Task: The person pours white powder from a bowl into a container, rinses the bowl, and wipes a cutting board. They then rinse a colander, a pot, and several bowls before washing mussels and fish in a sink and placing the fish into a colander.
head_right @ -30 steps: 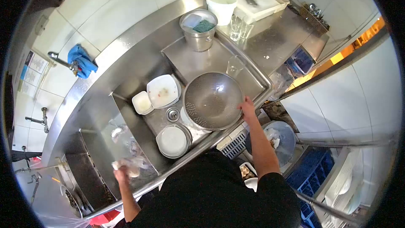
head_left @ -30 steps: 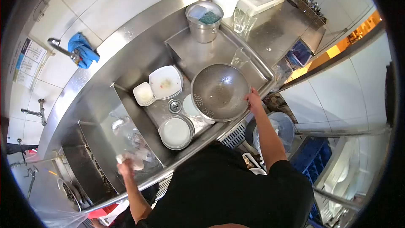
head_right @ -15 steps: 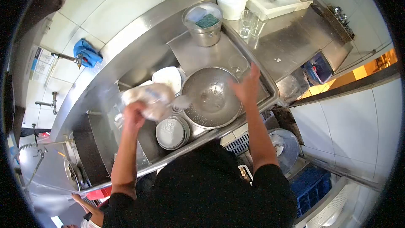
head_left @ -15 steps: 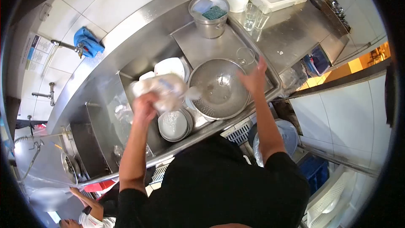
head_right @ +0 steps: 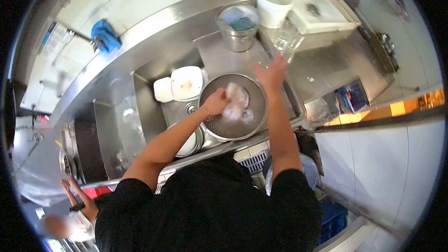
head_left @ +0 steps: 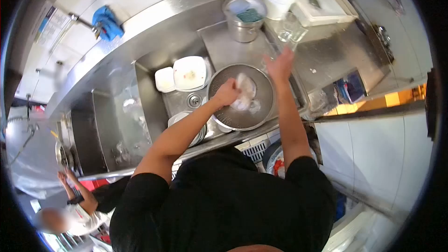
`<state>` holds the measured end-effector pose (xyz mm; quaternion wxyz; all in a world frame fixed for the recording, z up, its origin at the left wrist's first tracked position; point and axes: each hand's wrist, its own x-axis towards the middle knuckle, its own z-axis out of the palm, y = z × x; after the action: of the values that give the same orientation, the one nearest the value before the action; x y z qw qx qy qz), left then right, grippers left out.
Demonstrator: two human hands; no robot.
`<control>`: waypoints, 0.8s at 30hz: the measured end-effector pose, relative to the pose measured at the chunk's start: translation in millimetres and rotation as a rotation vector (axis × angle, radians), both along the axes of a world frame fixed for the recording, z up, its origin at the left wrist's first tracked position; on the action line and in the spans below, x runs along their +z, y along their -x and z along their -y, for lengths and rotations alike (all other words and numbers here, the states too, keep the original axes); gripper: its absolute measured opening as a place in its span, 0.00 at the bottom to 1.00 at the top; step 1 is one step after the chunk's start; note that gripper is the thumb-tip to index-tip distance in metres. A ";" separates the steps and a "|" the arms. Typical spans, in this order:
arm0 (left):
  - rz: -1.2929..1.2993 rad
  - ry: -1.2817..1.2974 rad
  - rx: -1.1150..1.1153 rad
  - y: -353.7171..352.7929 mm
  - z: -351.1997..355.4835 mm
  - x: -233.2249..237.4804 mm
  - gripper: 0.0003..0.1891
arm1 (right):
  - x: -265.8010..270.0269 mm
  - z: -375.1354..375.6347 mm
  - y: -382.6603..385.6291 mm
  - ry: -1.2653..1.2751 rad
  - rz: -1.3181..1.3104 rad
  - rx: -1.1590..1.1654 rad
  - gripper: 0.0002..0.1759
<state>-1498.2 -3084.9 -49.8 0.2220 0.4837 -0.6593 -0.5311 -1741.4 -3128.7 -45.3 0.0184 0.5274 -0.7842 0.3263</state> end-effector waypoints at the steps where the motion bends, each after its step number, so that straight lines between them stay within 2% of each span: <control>1: 0.151 0.232 -0.070 -9.9 -0.6 4.2 0.24 | -4.1 -21.9 -1.2 0.023 -0.026 0.057 0.57; 2: 0.115 0.387 -0.070 -24.4 -9.9 27.1 0.23 | 15.8 -54.3 -13.1 -0.178 0.017 0.070 0.56; 3: 0.103 0.541 -0.054 -44.2 -23.0 52.6 0.22 | 4.6 -85.0 -16.4 -0.134 -0.048 0.193 0.50; 4: 0.057 0.572 -0.003 -68.3 -33.6 60.1 0.21 | -5.8 -102.8 -21.2 -0.296 -0.055 0.165 0.46; 6: 0.022 0.380 0.201 -120.9 -57.7 63.6 0.17 | -54.6 -119.8 0.6 -0.366 -0.119 0.169 0.39; 7: 0.039 0.281 0.332 -144.7 -69.6 55.8 0.16 | -16.5 -119.6 -14.3 -0.487 0.087 0.109 0.34; 8: 0.008 0.485 0.457 -176.8 -77.7 23.5 0.14 | -41.6 -121.1 1.4 -0.378 0.055 0.151 0.32; 9: 0.180 0.581 0.661 -237.5 -99.8 3.0 0.15 | -61.7 -110.1 9.3 -0.267 0.022 0.204 0.29; 11: 0.437 0.608 0.852 -301.7 -122.6 -21.1 0.17 | -53.5 -104.5 7.7 -0.275 -0.028 0.103 0.27; 12: 0.437 0.530 0.995 -332.1 -136.7 -35.2 0.21 | -42.1 -101.2 4.8 -0.279 -0.055 0.049 0.25; 14: 0.785 0.472 1.057 -396.1 -176.6 -68.5 0.28 | 2.2 -104.6 -20.2 -0.056 -0.190 0.053 0.23; 15: 0.857 0.201 1.103 -415.7 -190.1 -64.1 0.32 | 26.9 -102.7 -40.4 0.053 -0.255 0.061 0.22; 16: 0.916 -0.075 1.131 -432.2 -202.5 -55.8 0.36 | 49.7 -99.6 -63.4 0.139 -0.251 0.171 0.22; 18: 1.027 -0.341 1.057 -464.1 -220.2 -53.6 0.41 | 90.3 -91.7 -122.7 0.306 -0.237 0.381 0.20; 20: 1.090 -0.513 1.009 -499.6 -227.5 -61.3 0.44 | 115.7 -94.4 -199.4 0.252 -0.113 0.643 0.20; 22: 1.110 -0.594 1.003 -534.8 -229.2 -77.2 0.46 | 108.0 -94.7 -276.3 0.163 -0.044 0.956 0.20; 23: 1.095 -0.617 1.007 -551.8 -229.0 -86.5 0.46 | 105.0 -100.7 -319.8 -0.039 0.036 1.037 0.21; 24: 1.079 -0.639 1.012 -570.8 -226.5 -96.0 0.46 | 98.5 -104.4 -357.3 -0.119 0.076 1.218 0.22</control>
<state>-927.5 -2858.4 -145.7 -0.0623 0.9537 -0.1928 -0.2223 -1384.1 -3024.3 53.2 -0.2287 0.8691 -0.3587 0.2523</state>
